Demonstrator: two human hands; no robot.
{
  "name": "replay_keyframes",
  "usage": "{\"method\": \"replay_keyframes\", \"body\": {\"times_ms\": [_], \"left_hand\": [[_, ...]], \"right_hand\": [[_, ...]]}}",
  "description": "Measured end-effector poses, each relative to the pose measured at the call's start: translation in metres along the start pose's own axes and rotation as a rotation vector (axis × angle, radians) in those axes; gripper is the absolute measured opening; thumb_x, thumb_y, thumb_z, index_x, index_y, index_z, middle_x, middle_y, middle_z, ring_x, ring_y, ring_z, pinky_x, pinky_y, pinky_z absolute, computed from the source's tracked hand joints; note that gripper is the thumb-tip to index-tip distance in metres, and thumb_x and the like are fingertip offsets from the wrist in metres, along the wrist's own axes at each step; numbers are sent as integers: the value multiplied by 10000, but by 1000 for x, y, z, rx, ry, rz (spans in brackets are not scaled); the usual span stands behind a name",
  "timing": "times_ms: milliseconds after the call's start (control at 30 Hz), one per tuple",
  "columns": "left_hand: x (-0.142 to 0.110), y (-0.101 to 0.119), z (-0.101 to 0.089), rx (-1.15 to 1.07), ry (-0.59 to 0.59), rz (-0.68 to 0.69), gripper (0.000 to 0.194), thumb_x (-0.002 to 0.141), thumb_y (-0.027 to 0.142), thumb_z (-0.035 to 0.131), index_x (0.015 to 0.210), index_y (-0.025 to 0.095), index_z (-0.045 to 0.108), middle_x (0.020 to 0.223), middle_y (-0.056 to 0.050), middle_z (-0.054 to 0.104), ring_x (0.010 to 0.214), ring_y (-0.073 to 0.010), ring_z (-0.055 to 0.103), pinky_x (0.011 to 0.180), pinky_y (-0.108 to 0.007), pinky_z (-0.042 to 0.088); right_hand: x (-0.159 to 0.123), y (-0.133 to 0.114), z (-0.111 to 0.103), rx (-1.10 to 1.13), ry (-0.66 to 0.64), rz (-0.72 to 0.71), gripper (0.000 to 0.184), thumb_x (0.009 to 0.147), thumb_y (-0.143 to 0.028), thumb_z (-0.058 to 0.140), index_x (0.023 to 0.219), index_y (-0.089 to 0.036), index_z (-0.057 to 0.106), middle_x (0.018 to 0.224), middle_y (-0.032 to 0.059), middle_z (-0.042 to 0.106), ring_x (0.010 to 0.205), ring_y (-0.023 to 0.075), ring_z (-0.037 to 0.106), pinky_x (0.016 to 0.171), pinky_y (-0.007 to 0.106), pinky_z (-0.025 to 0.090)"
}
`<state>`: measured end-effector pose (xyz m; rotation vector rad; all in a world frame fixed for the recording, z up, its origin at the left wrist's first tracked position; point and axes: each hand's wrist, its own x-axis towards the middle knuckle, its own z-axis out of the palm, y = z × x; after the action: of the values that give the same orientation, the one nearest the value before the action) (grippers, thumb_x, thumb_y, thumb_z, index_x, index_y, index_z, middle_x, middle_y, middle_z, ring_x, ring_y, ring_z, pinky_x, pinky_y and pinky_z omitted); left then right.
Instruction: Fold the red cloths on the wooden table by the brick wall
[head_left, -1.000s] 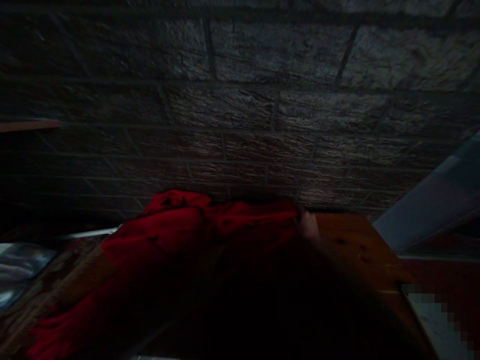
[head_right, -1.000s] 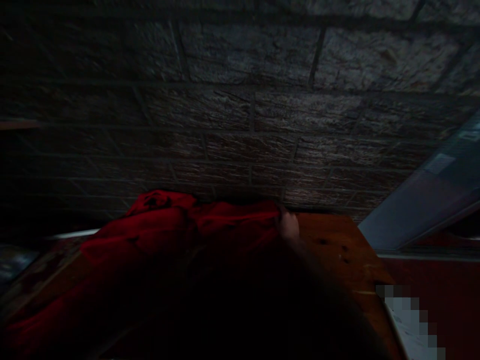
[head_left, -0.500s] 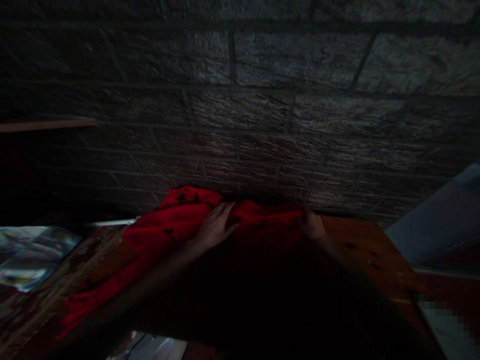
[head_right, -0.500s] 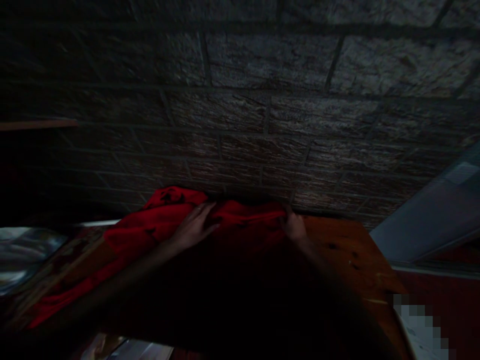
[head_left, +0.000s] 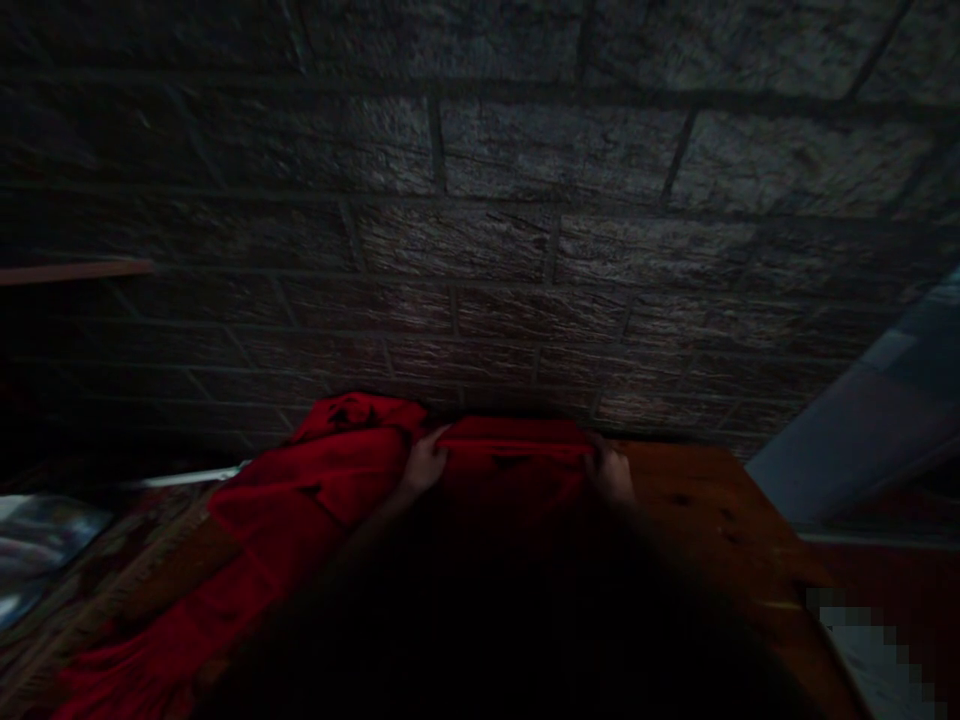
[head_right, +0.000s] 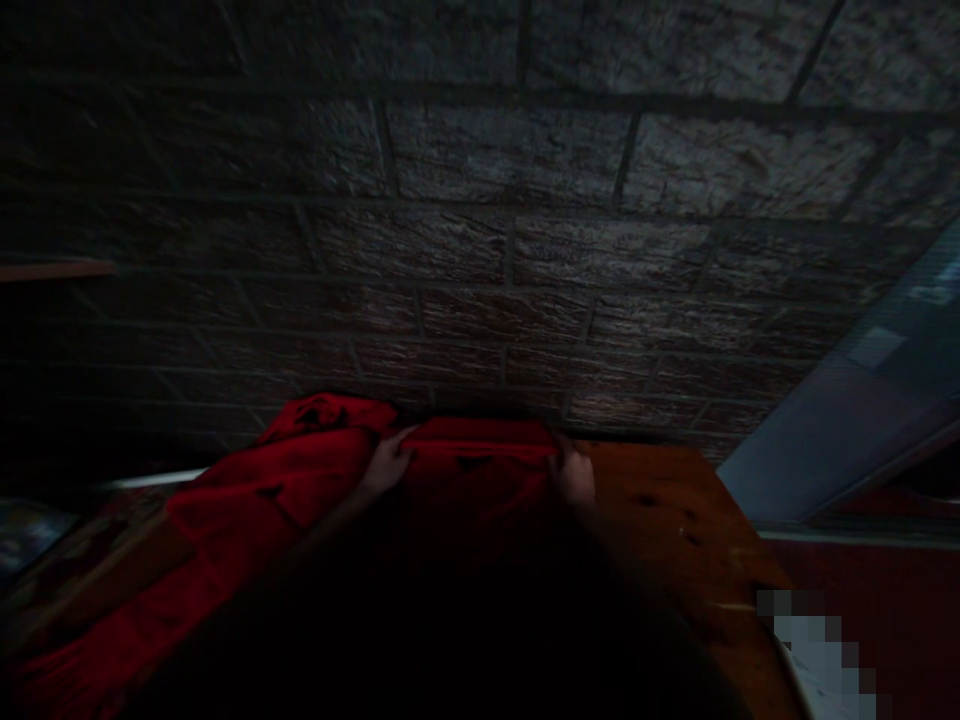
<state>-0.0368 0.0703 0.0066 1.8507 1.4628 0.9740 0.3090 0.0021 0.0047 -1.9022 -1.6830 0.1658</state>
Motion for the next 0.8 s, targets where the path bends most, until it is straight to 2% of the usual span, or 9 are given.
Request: {"method": "replay_keyframes", "body": {"times_ms": [100,167,267,400,500,567,667,800], "left_hand": [[3,-1,0,-166,-22,-77,595,753,150,440,1328,154,592,1188,-45,713,1179,-214,621,1080,-356,450],[4,-2,0,-220,-33,-101,634,756,160,437,1381,144,542,1249,-54,686,1176,-211,624,1071,-363,460],[1,-4,2,-254,-34,-76,657,780,184,421,1432,139,489,1347,-68,625,1200,-204,613,1089,-357,441],[-6,-4,7,-71,49,32,621,808,190,419,1421,160,513,1369,-60,609,1302,-192,528,1156,-332,344],[-8,-1,9,105,102,97,620,835,200,427,1453,183,472,1355,-67,616,1267,-200,548,1143,-354,357],[-7,3,8,169,101,123,628,843,220,458,1470,187,446,1354,-76,613,1221,-208,577,1115,-356,388],[-5,6,6,252,59,84,625,846,238,507,1469,213,452,1323,-82,633,1116,-217,632,1052,-351,444],[-1,1,8,325,67,-3,550,877,243,472,1425,238,518,1275,-87,659,1116,-245,639,1020,-377,470]], "right_hand": [[0,6,-3,60,-81,-30,354,888,-215,505,1206,-191,659,1177,81,713,1066,210,674,936,293,504],[0,8,-4,71,-104,-54,403,885,-227,528,1279,-209,613,1143,64,727,1032,206,687,913,292,515],[-1,7,0,0,-69,-72,529,894,-199,506,1421,-241,489,1174,62,716,1006,217,694,911,322,521],[-2,0,6,-27,-13,-48,520,910,-157,444,1419,-245,499,1254,70,677,1051,213,677,947,317,504],[1,-12,-1,-9,0,-86,517,890,-220,530,1406,-204,510,1290,87,647,1154,218,618,1006,314,468],[5,-24,-8,-70,-12,-142,607,845,-275,618,1430,-182,484,1327,111,609,1217,244,563,1041,335,440],[11,-40,-13,-227,-22,-196,639,821,-296,653,1433,-197,495,1328,127,584,1228,283,530,1061,385,417],[14,-42,-6,-255,8,-162,503,923,-236,500,1424,-277,514,1304,91,606,1146,233,593,970,328,481]]}}
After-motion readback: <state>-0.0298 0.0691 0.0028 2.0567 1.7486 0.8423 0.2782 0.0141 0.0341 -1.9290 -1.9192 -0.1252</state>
